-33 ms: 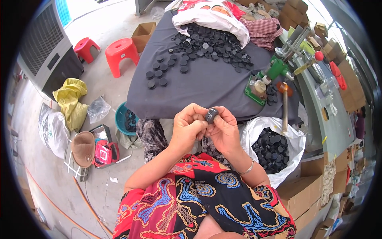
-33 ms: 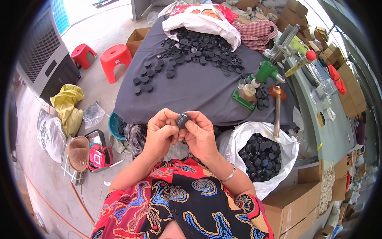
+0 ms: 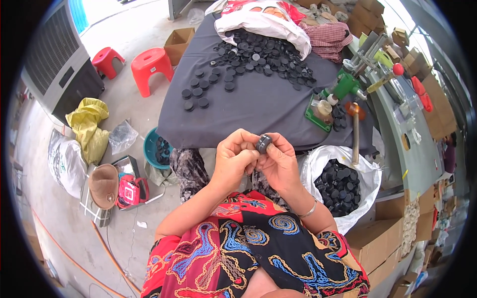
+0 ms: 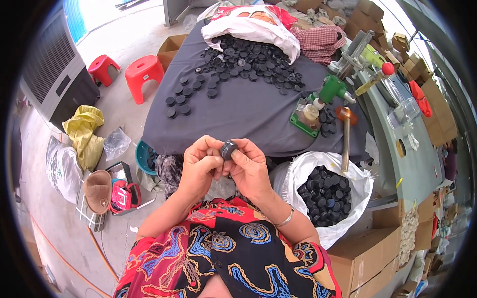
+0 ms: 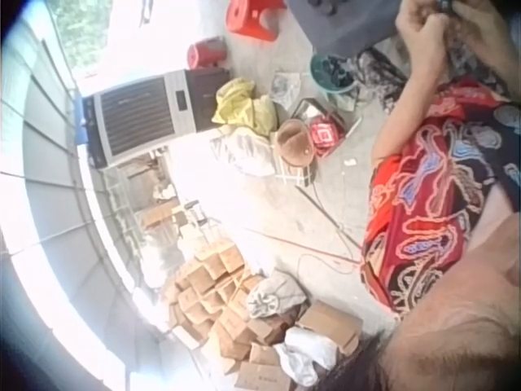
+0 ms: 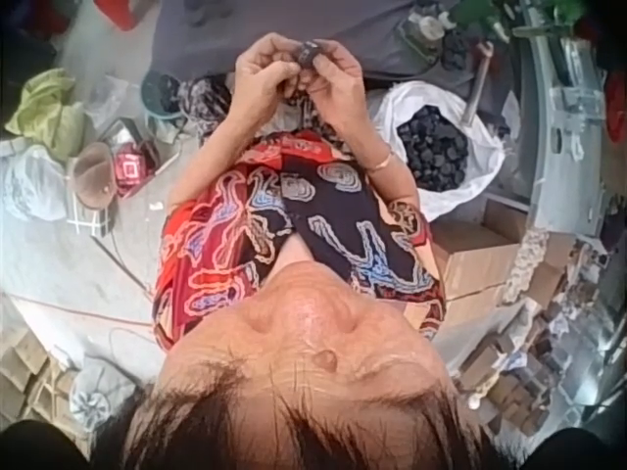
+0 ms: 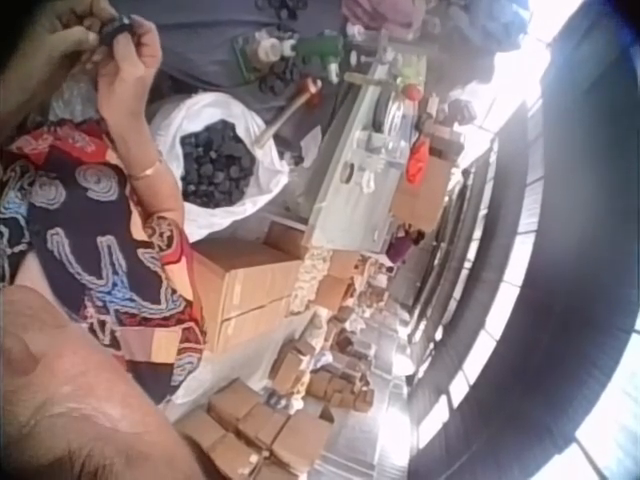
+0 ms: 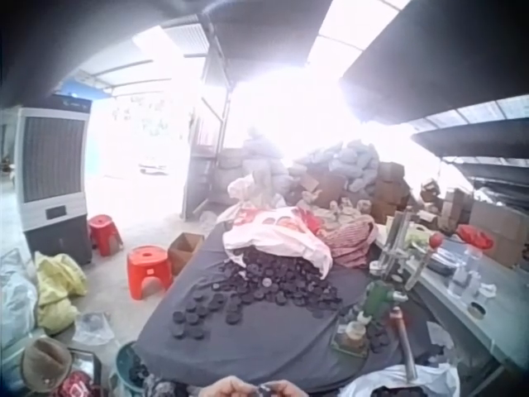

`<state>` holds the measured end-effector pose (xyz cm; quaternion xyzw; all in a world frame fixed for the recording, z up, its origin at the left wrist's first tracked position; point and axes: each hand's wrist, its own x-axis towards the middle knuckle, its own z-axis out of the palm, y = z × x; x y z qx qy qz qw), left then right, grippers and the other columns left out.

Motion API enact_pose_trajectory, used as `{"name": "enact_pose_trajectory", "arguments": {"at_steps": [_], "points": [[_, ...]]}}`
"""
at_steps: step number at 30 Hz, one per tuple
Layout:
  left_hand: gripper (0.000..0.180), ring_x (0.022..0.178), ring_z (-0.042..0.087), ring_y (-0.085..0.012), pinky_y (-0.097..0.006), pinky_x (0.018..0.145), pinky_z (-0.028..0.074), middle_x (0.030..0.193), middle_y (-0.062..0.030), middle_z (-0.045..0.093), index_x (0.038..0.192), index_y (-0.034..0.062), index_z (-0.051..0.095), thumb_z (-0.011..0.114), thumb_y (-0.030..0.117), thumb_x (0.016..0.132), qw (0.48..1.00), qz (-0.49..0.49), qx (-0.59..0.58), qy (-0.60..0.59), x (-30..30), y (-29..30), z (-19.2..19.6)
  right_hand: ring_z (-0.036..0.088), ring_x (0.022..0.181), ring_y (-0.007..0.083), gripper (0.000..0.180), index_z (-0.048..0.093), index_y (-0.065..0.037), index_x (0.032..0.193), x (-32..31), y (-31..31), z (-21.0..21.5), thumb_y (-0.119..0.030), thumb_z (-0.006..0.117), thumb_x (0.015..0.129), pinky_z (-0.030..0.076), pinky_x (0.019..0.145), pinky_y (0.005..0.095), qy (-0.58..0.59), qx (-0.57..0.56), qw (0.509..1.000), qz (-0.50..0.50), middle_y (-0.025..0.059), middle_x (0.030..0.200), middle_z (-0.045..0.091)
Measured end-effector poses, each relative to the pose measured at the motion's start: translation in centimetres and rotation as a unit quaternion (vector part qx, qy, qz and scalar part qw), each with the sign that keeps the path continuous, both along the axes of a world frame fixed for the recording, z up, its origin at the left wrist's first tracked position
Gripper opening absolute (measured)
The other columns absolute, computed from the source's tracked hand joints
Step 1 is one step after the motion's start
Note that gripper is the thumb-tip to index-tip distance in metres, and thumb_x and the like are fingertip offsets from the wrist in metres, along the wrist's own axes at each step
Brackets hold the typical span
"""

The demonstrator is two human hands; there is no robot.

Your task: The person assembles small rubber discs and plastic inserts using a manual industrial press.

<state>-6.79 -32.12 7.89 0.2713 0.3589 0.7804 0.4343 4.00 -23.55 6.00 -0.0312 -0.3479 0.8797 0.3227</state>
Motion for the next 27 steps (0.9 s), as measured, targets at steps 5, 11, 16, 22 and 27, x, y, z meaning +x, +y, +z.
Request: {"name": "enact_pose_trajectory", "arguments": {"at_steps": [5, 11, 16, 22, 27], "points": [[0.01, 0.048, 0.046, -0.0039, -0.019, 0.041, 0.034, 0.062, -0.0004, 0.055, 0.093, -0.002, 0.059, 0.055, -0.002, 0.083, 0.999, 0.003, -0.027, 0.042, -0.4, -0.1, -0.4, 0.065, 0.071, 0.0176, 0.017, 0.056, 0.001, 0.11, -0.1, 0.3, -0.5, -0.006, 0.053, 0.095, 0.056, 0.064, 0.0302, -0.013, -0.046, 0.999, 0.01, 0.0102, 0.091, 0.065], [0.009, 0.048, 0.047, -0.0038, -0.018, 0.041, 0.034, 0.062, -0.0002, 0.056, 0.091, -0.0002, 0.059, 0.058, 0.009, 0.09, 0.997, 0.007, -0.028, 0.074, -0.9, 0.1, -0.8, 0.066, 0.071, 0.018, 0.017, 0.057, 0.003, 0.108, -0.2, 0.2, -0.2, -0.005, 0.056, 0.093, 0.056, 0.065, 0.0298, -0.028, 0.022, 0.999, -0.025, 0.0112, 0.092, 0.066], [0.012, 0.046, 0.047, -0.0043, -0.019, 0.04, 0.034, 0.058, -0.0008, 0.055, 0.088, 0.001, 0.059, 0.055, 0.012, 0.092, 0.996, -0.005, -0.038, 0.085, -1.1, 0.3, -0.8, 0.065, 0.07, 0.0169, 0.018, 0.057, 0.004, 0.107, -0.1, 0.5, -0.3, -0.004, 0.058, 0.091, 0.056, 0.065, 0.0296, -0.032, 0.055, 0.997, -0.043, 0.0108, 0.091, 0.066], [0.015, 0.044, 0.048, -0.0058, -0.019, 0.039, 0.033, 0.057, -0.002, 0.056, 0.086, 0.0013, 0.061, 0.052, 0.011, 0.092, 0.996, -0.023, -0.07, 0.046, -1.5, 0.5, -1.3, 0.063, 0.068, 0.0163, 0.017, 0.057, 0.005, 0.107, 0.0, 0.5, -0.1, -0.003, 0.056, 0.092, 0.055, 0.065, 0.0291, -0.041, 0.041, 0.998, -0.039, 0.0107, 0.087, 0.065], [0.012, 0.045, 0.05, -0.0066, -0.019, 0.039, 0.037, 0.059, -0.0036, 0.058, 0.085, 0.0006, 0.061, 0.052, 0.008, 0.09, 0.994, -0.058, -0.086, 0.033, -1.8, 0.2, -0.7, 0.063, 0.067, 0.0161, 0.016, 0.058, 0.005, 0.106, 0.1, 0.6, -0.1, -0.002, 0.055, 0.092, 0.055, 0.064, 0.0284, -0.054, 0.052, 0.997, -0.035, 0.0104, 0.085, 0.065]]}}
